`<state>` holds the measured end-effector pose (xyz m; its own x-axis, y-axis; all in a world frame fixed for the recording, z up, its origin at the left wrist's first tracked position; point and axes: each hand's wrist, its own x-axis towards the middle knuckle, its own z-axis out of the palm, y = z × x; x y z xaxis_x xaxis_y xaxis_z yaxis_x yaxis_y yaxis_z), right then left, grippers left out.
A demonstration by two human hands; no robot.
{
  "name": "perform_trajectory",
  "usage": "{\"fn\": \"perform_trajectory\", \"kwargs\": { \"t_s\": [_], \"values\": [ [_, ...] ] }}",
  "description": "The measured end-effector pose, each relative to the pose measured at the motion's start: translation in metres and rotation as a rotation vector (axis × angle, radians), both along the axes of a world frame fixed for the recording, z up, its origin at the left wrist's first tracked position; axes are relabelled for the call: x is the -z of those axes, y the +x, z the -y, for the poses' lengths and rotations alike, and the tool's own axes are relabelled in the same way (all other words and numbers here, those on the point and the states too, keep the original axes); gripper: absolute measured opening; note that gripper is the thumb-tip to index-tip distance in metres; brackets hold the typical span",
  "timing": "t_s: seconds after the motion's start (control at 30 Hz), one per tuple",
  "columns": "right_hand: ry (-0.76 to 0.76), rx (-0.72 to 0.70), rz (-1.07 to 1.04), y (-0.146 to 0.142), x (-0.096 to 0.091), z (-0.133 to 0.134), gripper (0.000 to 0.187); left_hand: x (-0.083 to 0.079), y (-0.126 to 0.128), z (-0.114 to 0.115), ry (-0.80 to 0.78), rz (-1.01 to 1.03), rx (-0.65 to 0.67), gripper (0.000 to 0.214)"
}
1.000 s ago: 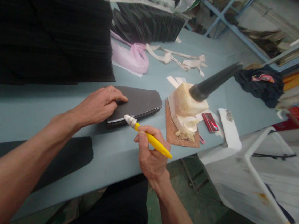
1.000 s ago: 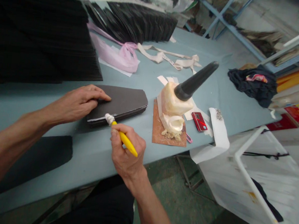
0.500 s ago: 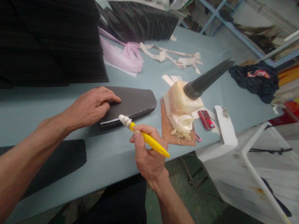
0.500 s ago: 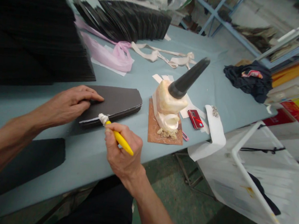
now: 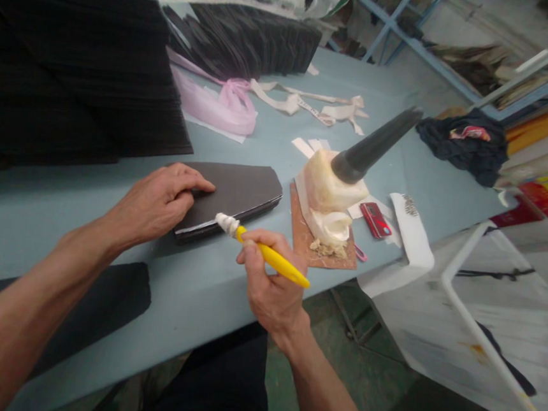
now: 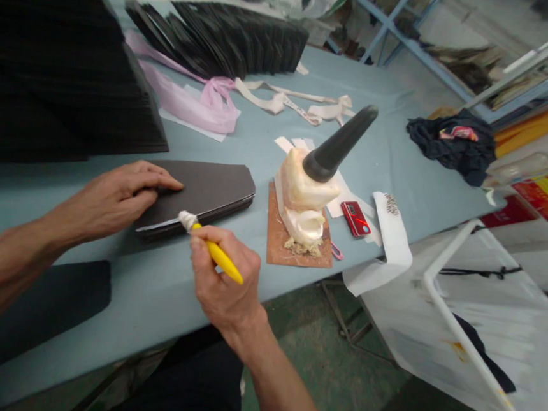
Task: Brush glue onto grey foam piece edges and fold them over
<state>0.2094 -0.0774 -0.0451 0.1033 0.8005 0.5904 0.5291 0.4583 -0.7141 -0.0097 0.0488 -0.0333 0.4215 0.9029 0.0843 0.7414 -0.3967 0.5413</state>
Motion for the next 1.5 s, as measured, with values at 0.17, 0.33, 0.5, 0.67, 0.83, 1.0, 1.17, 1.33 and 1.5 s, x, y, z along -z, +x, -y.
{"fn": "perform_trajectory", "kwargs": {
  "t_s": [0.17, 0.33, 0.5, 0.67, 0.83, 1.0, 1.17, 1.33, 1.5],
  "values": [
    [-0.003, 0.027, 0.043, 0.006, 0.006, -0.004, 0.017, 0.001, 0.000, 0.001, -0.011, -0.008, -0.005, 0.054],
    [-0.027, 0.194, 0.046, 0.034, 0.007, -0.015, 0.018, 0.001, 0.000, 0.002, -0.015, 0.000, -0.025, 0.053],
    [-0.023, 0.105, -0.033, 0.020, -0.002, -0.011, 0.015, -0.006, 0.003, 0.004, -0.042, 0.006, -0.030, 0.053],
    [-0.044, -0.021, 0.003, 0.004, -0.003, -0.009, 0.018, -0.011, 0.006, 0.007, -0.037, 0.014, -0.033, 0.050],
    [-0.025, 0.164, 0.083, 0.034, 0.001, -0.022, 0.021, -0.010, 0.006, 0.008, -0.040, 0.022, -0.045, 0.051],
    [-0.032, 0.237, 0.057, 0.054, -0.001, -0.027, 0.019, -0.011, 0.007, 0.009, -0.052, 0.017, -0.051, 0.051],
    [-0.057, 0.107, -0.038, 0.026, -0.008, -0.016, 0.018, -0.009, 0.007, 0.009, -0.031, 0.018, -0.063, 0.053],
    [-0.062, -0.014, 0.012, 0.014, -0.008, -0.017, 0.017, -0.008, 0.006, 0.009, -0.018, 0.016, -0.048, 0.050],
    [-0.046, 0.176, 0.076, 0.042, -0.006, -0.032, 0.019, -0.006, 0.006, 0.010, -0.011, 0.024, -0.066, 0.051]
  ]
}}
